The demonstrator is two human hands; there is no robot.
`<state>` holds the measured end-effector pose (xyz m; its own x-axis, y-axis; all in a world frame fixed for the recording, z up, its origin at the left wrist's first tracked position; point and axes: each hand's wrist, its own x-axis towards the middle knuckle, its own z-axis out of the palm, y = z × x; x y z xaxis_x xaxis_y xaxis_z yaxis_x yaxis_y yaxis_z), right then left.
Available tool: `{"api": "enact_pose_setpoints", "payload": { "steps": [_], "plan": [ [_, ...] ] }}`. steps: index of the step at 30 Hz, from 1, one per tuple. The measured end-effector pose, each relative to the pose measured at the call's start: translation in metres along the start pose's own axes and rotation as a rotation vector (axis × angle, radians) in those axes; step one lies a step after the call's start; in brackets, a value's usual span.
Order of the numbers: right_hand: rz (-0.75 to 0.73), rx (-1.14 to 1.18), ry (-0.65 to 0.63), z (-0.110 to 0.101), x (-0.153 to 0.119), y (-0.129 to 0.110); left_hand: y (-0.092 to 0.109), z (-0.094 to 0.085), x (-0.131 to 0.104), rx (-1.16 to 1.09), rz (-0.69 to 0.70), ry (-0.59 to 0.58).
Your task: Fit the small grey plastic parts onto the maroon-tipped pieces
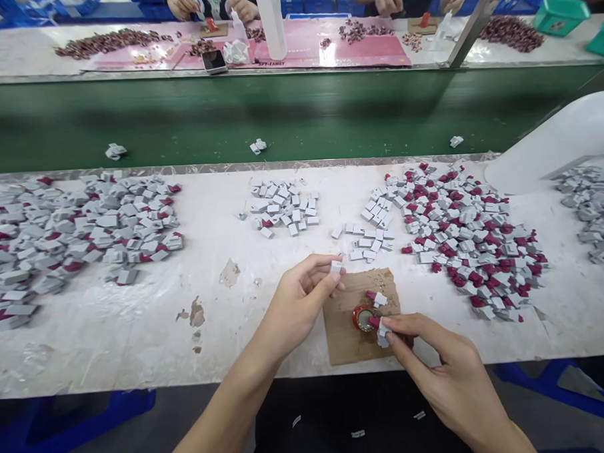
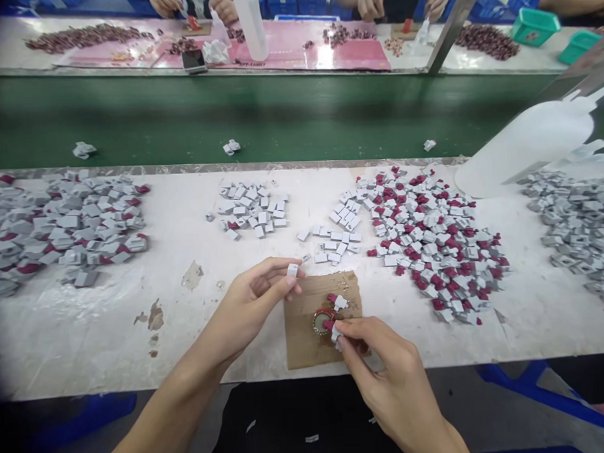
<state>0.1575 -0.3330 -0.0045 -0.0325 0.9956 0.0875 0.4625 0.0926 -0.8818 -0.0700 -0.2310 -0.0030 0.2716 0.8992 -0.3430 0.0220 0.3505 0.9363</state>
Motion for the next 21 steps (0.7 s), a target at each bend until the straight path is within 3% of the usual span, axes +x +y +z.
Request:
{"api": "enact_pose_setpoints", "payload": {
  "steps": [6, 13, 21],
  "plan": [
    [0.145, 0.173, 0.118, -0.005, 0.006, -0.002, 0.01, 0.01, -0.005, -0.004, -0.001, -0.01],
    [0.278, 0.796, 0.144, -0.011, 0.042, -0.005, 0.023, 0.032, -0.005, -0.194, 0.001, -0.157],
    [0.335, 0.853, 0.117, -0.004, 0.045, 0.001, 0.018, 0.039, -0.003, -0.275, 0.004, -0.195]
  ]
}}
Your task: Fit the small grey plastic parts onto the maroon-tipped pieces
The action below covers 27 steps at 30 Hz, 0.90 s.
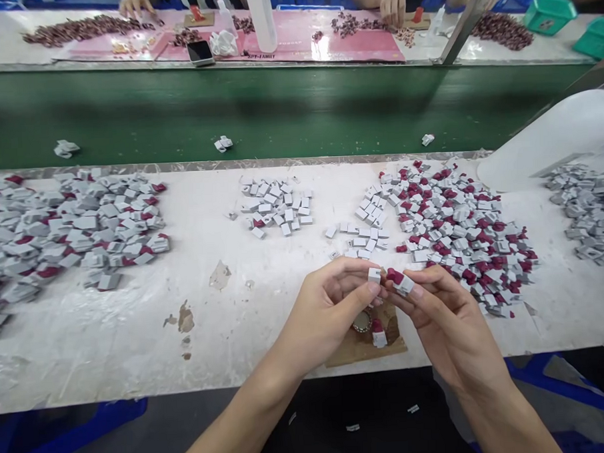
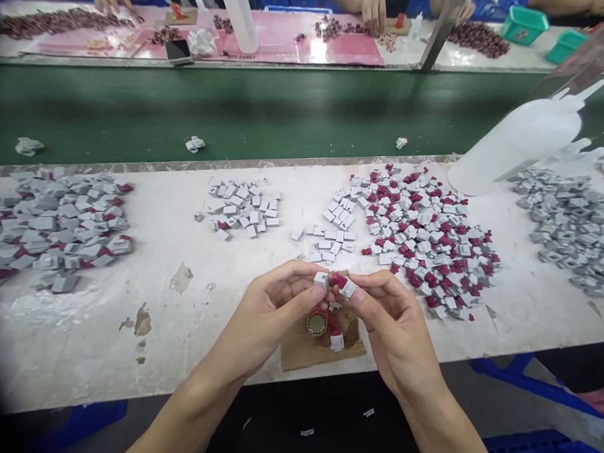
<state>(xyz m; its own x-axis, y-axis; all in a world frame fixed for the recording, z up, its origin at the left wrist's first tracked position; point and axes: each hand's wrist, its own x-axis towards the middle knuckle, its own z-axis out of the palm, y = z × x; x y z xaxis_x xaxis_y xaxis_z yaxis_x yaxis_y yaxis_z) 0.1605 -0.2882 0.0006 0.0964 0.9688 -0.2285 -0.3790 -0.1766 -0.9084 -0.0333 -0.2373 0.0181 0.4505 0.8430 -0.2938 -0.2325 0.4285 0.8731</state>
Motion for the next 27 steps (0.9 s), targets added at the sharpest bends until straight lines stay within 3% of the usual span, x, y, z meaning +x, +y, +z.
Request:
{"api": "enact_pose_setpoints", "payload": {
  "steps": [10, 18, 23, 27],
  "plan": [
    [-0.012, -0.113, 0.055, 0.004, 0.0, 0.003, -0.004, -0.005, 0.001, 0.036, -0.027, 0.006],
    [-0.037, -0.318, -0.04, -0.004, 0.008, -0.002, -0.002, -0.007, -0.001, 0.13, -0.014, -0.01],
    [-0.023, -0.399, -0.12, 0.006, 0.031, -0.021, 0.012, -0.017, 0.017, 0.246, 0.033, -0.029],
    [-0.078, -0.576, -0.19, 0.015, 0.077, -0.042, 0.034, -0.029, 0.054, 0.475, 0.124, -0.047]
  ]
}}
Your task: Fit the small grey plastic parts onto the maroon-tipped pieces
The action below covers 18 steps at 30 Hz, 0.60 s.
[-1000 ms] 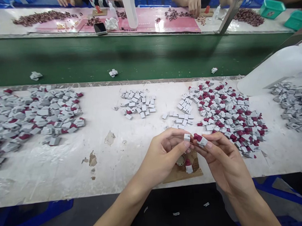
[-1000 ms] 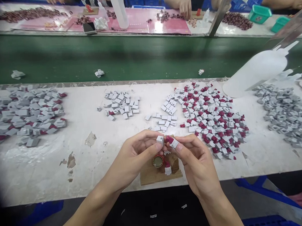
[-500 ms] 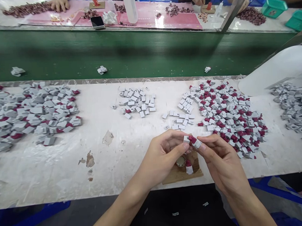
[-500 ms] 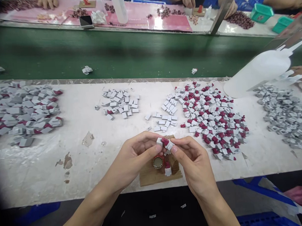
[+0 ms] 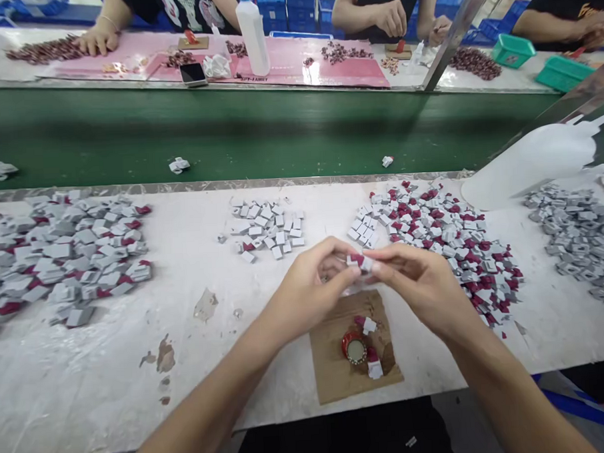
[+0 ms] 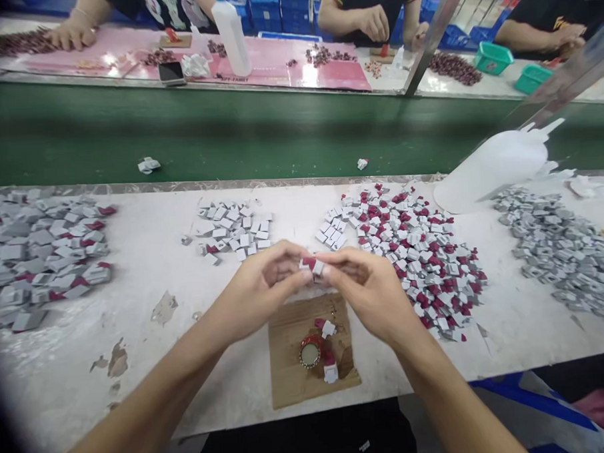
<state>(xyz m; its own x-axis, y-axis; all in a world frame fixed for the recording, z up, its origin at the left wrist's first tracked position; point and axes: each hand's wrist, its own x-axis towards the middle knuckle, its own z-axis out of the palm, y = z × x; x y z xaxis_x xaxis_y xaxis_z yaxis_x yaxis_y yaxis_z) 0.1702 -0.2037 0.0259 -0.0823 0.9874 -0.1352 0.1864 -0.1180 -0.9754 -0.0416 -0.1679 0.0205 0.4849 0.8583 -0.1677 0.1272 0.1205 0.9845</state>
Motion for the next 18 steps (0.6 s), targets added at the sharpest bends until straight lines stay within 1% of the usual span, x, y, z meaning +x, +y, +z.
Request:
{"api": "enact_pose_setpoints", "payload": {
  "steps": [1, 2, 3, 4, 5, 7, 8, 10, 12, 14, 16, 18],
  "plan": [
    [-0.006, -0.115, 0.028, -0.005, 0.018, -0.004, 0.003, -0.007, 0.014, 0.097, 0.031, 0.019],
    [-0.006, -0.24, 0.08, -0.011, 0.039, -0.007, 0.005, -0.014, 0.03, 0.205, 0.059, 0.063],
    [0.001, -0.37, 0.165, -0.018, 0.061, -0.011, 0.007, -0.022, 0.048, 0.323, 0.083, 0.134],
    [0.003, -0.45, 0.259, -0.025, 0.086, -0.013, 0.009, -0.03, 0.068, 0.439, 0.095, 0.221],
    [-0.001, -0.495, 0.348, -0.032, 0.111, -0.014, 0.01, -0.038, 0.088, 0.515, 0.074, 0.321],
    [0.017, -0.558, 0.497, -0.043, 0.159, -0.013, 0.009, -0.055, 0.128, 0.544, 0.027, 0.434],
    [0.037, -0.579, 0.534, -0.047, 0.18, -0.011, 0.007, -0.063, 0.148, 0.552, 0.006, 0.473],
    [0.074, -0.599, 0.551, -0.049, 0.213, -0.003, 0.001, -0.077, 0.181, 0.56, -0.038, 0.535],
    [0.083, -0.58, 0.524, -0.047, 0.234, 0.005, -0.006, -0.086, 0.205, 0.561, -0.073, 0.568],
    [0.06, -0.521, 0.488, -0.043, 0.241, 0.009, -0.011, -0.092, 0.217, 0.561, -0.088, 0.584],
    [0.019, -0.418, 0.445, -0.036, 0.235, 0.01, -0.013, -0.093, 0.217, 0.568, -0.081, 0.603],
    [-0.024, -0.274, 0.382, -0.029, 0.219, 0.006, -0.009, -0.089, 0.205, 0.576, -0.045, 0.621]
  ]
}}
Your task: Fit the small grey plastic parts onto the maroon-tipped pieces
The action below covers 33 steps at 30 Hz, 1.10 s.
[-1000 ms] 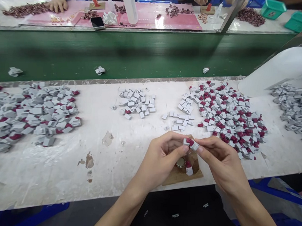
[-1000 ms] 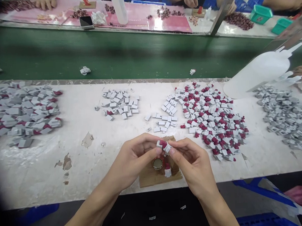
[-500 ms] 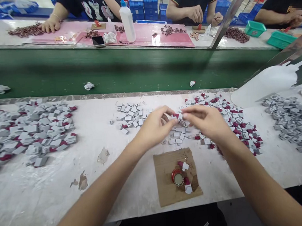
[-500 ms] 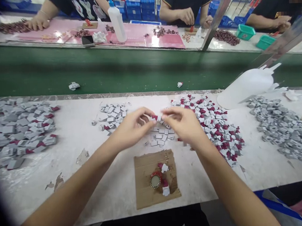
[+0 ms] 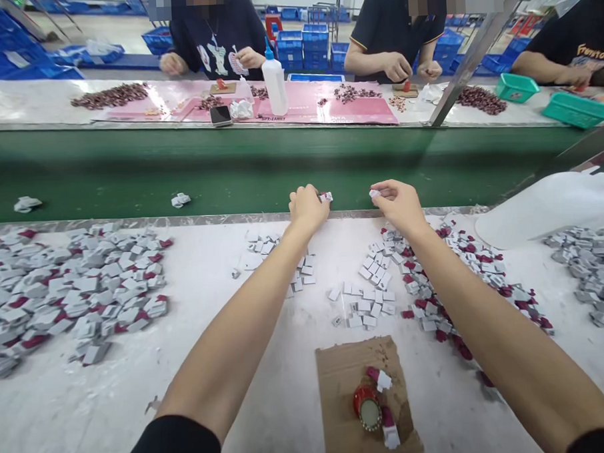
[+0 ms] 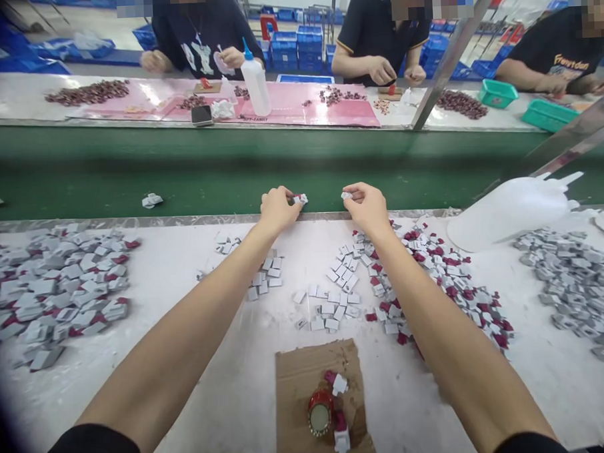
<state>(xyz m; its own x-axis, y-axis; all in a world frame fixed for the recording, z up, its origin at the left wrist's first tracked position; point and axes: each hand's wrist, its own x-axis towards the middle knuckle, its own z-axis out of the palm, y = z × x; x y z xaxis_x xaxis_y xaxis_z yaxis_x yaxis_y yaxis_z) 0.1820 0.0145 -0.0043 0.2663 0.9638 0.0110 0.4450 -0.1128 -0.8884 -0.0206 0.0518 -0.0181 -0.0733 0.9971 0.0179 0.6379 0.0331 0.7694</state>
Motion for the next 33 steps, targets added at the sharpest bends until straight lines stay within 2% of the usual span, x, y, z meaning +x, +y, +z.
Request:
{"api": "enact_pose_setpoints", "payload": {
  "steps": [3, 6, 8, 10, 12, 15, 18, 19, 21, 23, 25, 28, 33],
  "plan": [
    [-0.014, 0.24, -0.116, -0.006, -0.043, -0.01, 0.01, -0.017, -0.036, -0.043, 0.114, -0.036],
    [-0.008, 0.407, -0.202, -0.015, -0.092, -0.017, 0.02, -0.034, -0.085, -0.268, 0.322, -0.258],
    [-0.002, 0.466, -0.223, -0.019, -0.12, -0.02, 0.024, -0.042, -0.117, -0.46, 0.39, -0.377],
    [0.003, 0.49, -0.226, -0.024, -0.145, -0.021, 0.024, -0.047, -0.146, -0.561, 0.352, -0.405],
    [0.01, 0.485, -0.221, -0.028, -0.168, -0.02, 0.022, -0.051, -0.174, -0.571, 0.279, -0.385],
    [0.009, 0.409, -0.237, -0.036, -0.202, -0.014, 0.012, -0.054, -0.212, -0.54, 0.223, -0.384],
    [0.028, 0.271, -0.27, -0.046, -0.237, 0.0, -0.004, -0.058, -0.237, -0.425, 0.234, -0.421],
    [0.041, 0.22, -0.273, -0.05, -0.249, 0.005, -0.01, -0.059, -0.242, -0.339, 0.25, -0.387],
    [0.059, 0.117, -0.266, -0.058, -0.269, 0.014, -0.025, -0.062, -0.242, -0.095, 0.271, -0.215],
    [0.047, 0.049, -0.274, -0.065, -0.287, 0.022, -0.04, -0.065, -0.235, 0.148, 0.247, -0.001],
    [0.025, 0.016, -0.289, -0.07, -0.301, 0.026, -0.051, -0.067, -0.224, 0.286, 0.21, 0.12],
    [-0.015, 0.01, -0.29, -0.07, -0.316, 0.028, -0.058, -0.067, -0.209, 0.322, 0.197, 0.119],
    [-0.109, 0.019, -0.278, -0.066, -0.328, 0.026, -0.054, -0.061, -0.196, 0.309, 0.181, 0.103]
  ]
}}
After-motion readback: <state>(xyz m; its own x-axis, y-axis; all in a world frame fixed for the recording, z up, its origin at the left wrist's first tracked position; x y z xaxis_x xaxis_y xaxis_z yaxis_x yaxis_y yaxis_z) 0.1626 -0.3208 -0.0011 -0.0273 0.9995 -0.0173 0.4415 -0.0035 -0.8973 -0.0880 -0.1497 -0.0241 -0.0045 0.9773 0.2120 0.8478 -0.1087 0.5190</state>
